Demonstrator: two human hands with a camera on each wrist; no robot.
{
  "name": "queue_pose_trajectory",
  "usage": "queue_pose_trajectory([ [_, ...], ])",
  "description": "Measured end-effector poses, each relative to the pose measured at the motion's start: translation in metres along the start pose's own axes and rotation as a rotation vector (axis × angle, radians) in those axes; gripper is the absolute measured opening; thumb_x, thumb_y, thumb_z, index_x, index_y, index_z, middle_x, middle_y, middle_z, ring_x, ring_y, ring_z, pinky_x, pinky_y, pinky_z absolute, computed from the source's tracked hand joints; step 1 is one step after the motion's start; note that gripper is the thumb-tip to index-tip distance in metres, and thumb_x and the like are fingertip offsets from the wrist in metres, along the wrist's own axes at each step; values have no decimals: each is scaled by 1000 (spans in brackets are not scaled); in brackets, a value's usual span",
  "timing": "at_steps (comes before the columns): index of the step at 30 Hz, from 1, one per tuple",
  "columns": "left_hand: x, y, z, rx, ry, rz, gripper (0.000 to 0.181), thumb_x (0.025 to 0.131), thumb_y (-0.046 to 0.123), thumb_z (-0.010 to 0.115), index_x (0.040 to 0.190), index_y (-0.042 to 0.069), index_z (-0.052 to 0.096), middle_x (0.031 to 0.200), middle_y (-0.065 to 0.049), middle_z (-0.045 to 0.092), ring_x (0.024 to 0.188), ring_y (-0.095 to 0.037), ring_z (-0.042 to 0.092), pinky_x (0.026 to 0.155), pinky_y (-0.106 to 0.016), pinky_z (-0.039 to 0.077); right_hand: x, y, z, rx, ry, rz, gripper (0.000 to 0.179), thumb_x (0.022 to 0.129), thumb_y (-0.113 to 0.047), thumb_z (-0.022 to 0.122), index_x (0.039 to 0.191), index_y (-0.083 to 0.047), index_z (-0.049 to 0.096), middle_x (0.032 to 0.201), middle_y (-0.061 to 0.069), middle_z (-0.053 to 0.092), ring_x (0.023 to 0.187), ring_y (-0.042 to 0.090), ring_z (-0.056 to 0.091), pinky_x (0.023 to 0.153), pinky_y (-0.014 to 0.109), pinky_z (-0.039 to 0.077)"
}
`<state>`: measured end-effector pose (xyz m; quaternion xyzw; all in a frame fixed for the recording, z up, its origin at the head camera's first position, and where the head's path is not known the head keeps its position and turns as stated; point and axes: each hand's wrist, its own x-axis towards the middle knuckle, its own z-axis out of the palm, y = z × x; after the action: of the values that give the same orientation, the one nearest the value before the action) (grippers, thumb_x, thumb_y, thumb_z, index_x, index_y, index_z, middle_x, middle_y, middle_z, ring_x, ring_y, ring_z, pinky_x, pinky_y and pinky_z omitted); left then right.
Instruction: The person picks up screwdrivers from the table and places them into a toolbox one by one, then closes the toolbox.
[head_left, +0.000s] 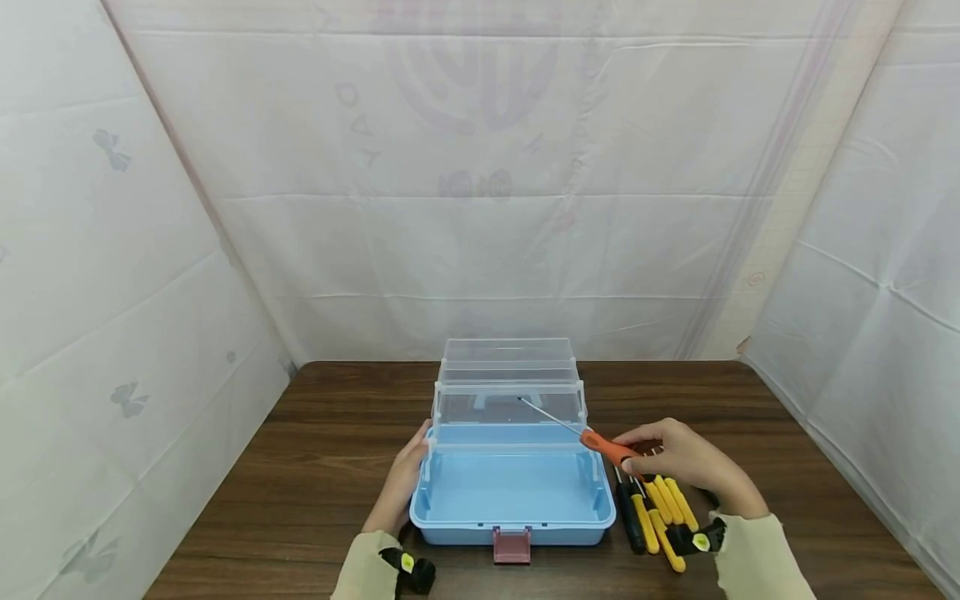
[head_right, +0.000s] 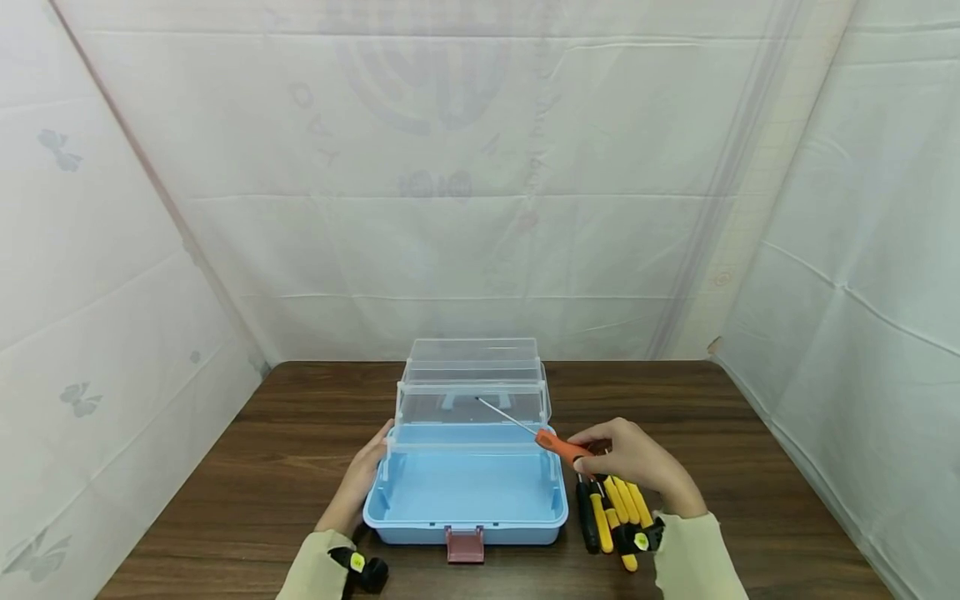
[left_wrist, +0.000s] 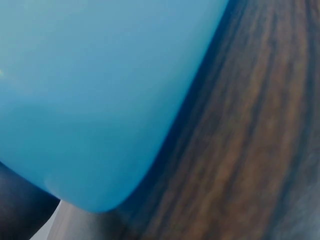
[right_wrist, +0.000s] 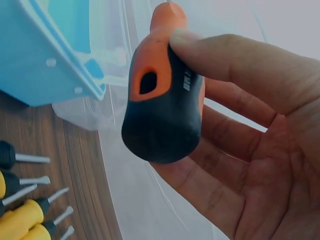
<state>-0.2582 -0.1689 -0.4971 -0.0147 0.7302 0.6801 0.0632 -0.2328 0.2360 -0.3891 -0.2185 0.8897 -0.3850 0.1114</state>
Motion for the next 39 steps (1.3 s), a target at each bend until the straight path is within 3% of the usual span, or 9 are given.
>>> queue_pose_trajectory([
  [8,-1,0,0,2,-1,4,55,104,33,32,155,17,20,161,-14,16,147,-39,12,114,-60,17,10,-9,10,40,-40,-32,35,84,-20,72,114,-2,69,92,6,71,66,12,58,56,23,48],
  [14,-3,1,0,11,-2,3,55,104,33,32,155,16,20,161,-15,15,147,-41,11,114,-61,16,16,-13,16,76,-87,-76,32,85,-15,70,115,-2,69,86,5,71,65,16,63,58,24,51],
  [26,-1,-1,-1,15,11,-9,54,104,34,31,155,18,20,161,-14,16,147,-41,13,113,-61,18,28,-18,29,15,-129,-144,28,85,-17,71,110,-6,72,91,3,70,73,12,60,60,23,51],
  [39,-2,1,-1,25,9,-13,54,104,33,29,155,19,19,161,-14,14,146,-42,12,113,-62,17,36,-25,45,17,-155,-118,23,84,-14,72,107,-11,74,93,0,71,77,10,62,57,23,49],
])
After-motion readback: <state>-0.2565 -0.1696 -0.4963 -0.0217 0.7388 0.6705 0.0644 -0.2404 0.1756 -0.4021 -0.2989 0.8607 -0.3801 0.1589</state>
